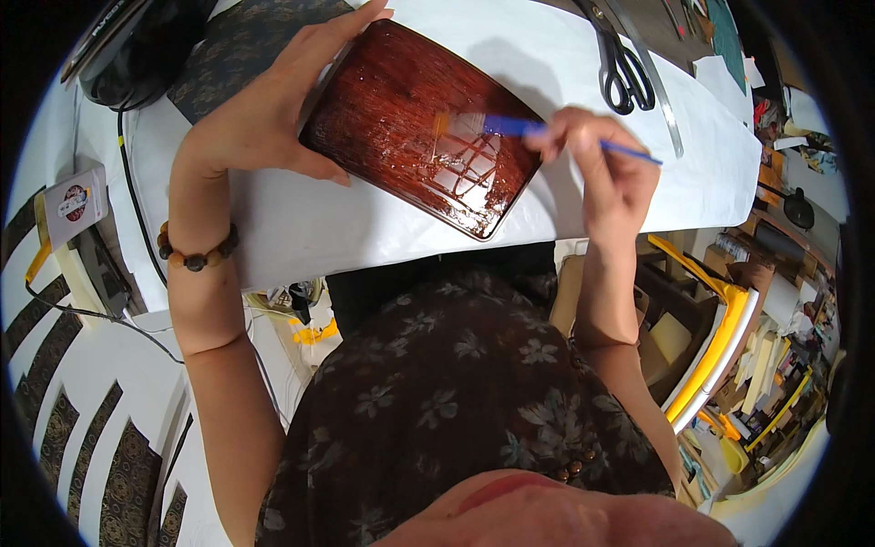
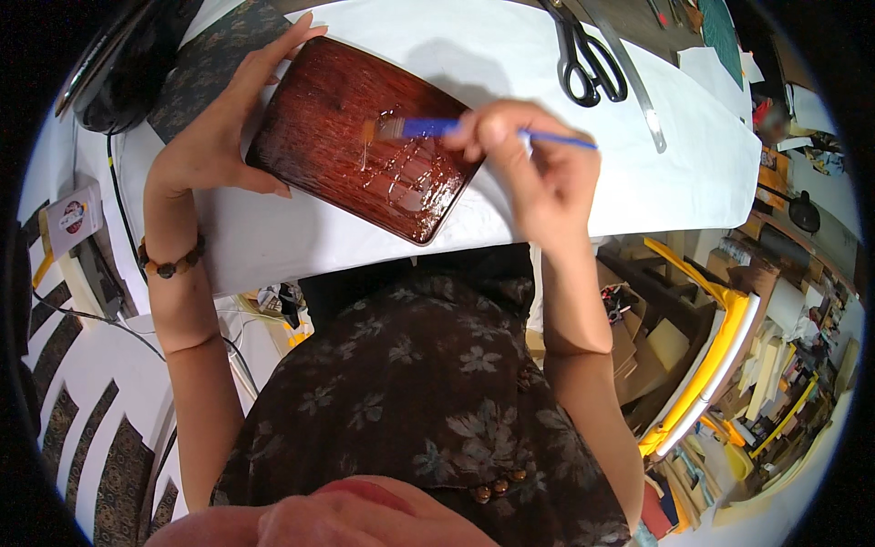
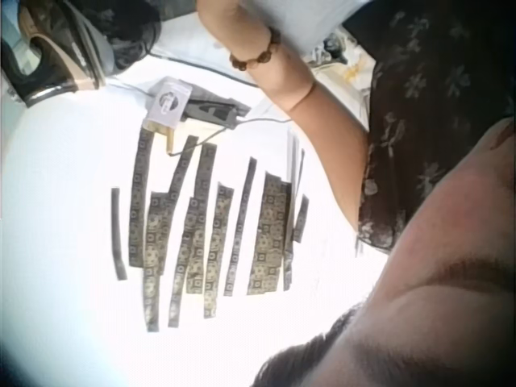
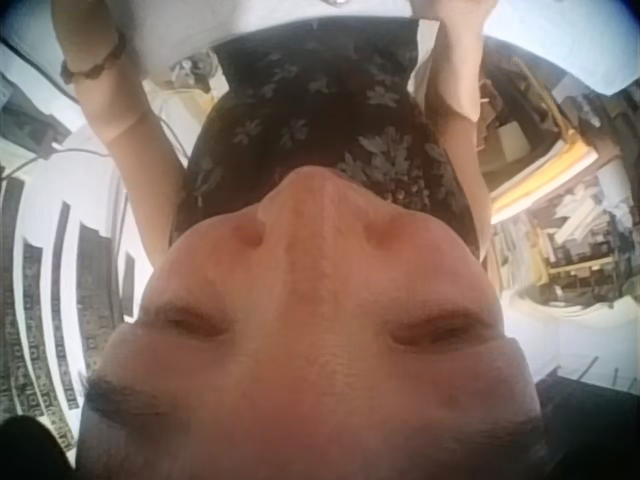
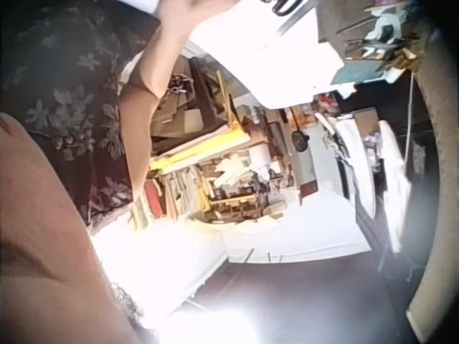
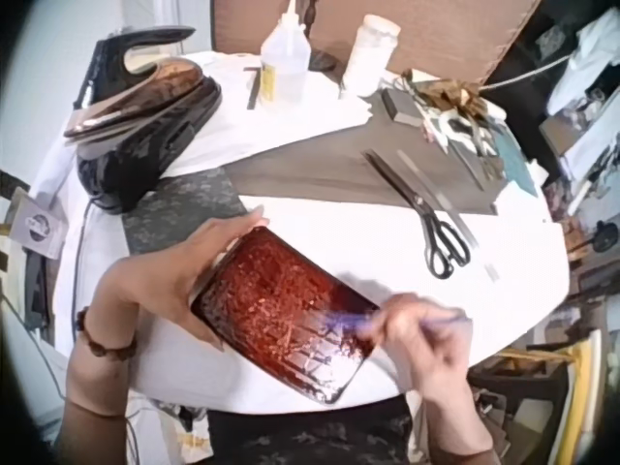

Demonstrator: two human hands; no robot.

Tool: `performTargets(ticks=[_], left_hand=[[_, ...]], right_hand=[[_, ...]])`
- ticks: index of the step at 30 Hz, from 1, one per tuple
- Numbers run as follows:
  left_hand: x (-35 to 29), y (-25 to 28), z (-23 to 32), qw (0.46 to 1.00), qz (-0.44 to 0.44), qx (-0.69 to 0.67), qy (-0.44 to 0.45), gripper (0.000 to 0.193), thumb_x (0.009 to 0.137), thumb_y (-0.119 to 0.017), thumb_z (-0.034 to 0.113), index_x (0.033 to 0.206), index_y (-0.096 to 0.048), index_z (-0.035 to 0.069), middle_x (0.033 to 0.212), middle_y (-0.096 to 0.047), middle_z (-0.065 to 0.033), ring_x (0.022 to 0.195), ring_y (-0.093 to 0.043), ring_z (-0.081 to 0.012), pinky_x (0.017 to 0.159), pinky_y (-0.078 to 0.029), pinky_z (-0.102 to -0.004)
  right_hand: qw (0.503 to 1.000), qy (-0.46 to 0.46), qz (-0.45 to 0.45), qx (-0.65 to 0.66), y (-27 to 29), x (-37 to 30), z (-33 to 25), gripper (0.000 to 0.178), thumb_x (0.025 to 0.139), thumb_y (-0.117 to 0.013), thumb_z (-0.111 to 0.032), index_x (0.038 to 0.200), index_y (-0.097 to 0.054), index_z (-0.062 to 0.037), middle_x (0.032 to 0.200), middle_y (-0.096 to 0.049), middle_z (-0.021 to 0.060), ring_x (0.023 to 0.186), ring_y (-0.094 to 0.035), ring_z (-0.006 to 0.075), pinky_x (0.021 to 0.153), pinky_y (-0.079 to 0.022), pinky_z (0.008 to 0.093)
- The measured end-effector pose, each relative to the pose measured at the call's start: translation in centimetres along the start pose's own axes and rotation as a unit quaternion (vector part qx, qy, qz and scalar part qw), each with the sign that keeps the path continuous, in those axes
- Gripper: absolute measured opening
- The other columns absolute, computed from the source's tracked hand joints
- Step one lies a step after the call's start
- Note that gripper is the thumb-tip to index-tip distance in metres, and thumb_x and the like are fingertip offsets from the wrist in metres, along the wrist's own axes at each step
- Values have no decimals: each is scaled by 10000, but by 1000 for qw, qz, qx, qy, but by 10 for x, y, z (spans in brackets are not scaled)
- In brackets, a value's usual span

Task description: The person uses a small brush to apply a clear finish to the surface of a rectangular wooden object. They then place a patterned fabric piece onto the finished surface and smooth it down with their hands.

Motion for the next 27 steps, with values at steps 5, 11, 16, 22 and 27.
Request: performTargets(ticks=[5, 11, 16, 22, 27], left_hand=[[-1, -1, 0, 1000, 4, -21, 12, 1463, 383, -955, 163, 1625, -182, 213, 1683, -176, -74, 1526, -214, -317, 1247, -236, -493], [-2, -3, -3, 999, 13, -48, 9, 1451, 395, -956, 158, 1623, -185, 206, 1686, -150, -97, 1532, -202, -324, 1249, -235, -493], [2, -1, 2, 1000, 4, -16, -6, 1441, 406, -962, 180, 1621, -187, 186, 1686, -143, -110, 1536, -194, -327, 1252, -227, -484], [-1, -2, -5, 1000, 7, -23, -13, 1430, 416, -960, 180, 1621, -189, 187, 1684, -147, -116, 1539, -187, -327, 1254, -222, -475], [0, -3, -4, 999, 6, -43, 5, 1432, 420, -959, 177, 1623, -182, 187, 1677, -169, -128, 1536, -201, -330, 1253, -225, -473]], right_hand=[[1000, -8, -17, -19, -1, -10, 2, 132, 1006, -599, -66, 979, -702, 13, 884, -719, 129, 821, -679, 160, 729, -557, 276], [994, -23, 76, -69, 13, 1, 6, 142, 1010, -599, -75, 1002, -698, 26, 913, -733, 140, 795, -663, 158, 741, -550, 282], [1000, 4, 2, 6, 7, -13, -2, 148, 1007, -601, -75, 1003, -704, 31, 892, -730, 131, 801, -673, 162, 730, -550, 281], [997, -20, -35, -59, 9, -22, -3, 178, 1014, -609, -106, 978, -702, 41, 917, -734, 128, 810, -669, 159, 751, -545, 281], [988, -17, 105, -110, 22, -12, 3, 174, 1019, -594, -89, 979, -698, 44, 889, -725, 115, 808, -669, 160, 727, -545, 291]])
Point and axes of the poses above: each hand's wrist, its own x-axis towards the middle knuckle, its own y-axis out of the back of the hand, z = x × y, the point moved 4 cm from there along x, towards the middle knuckle
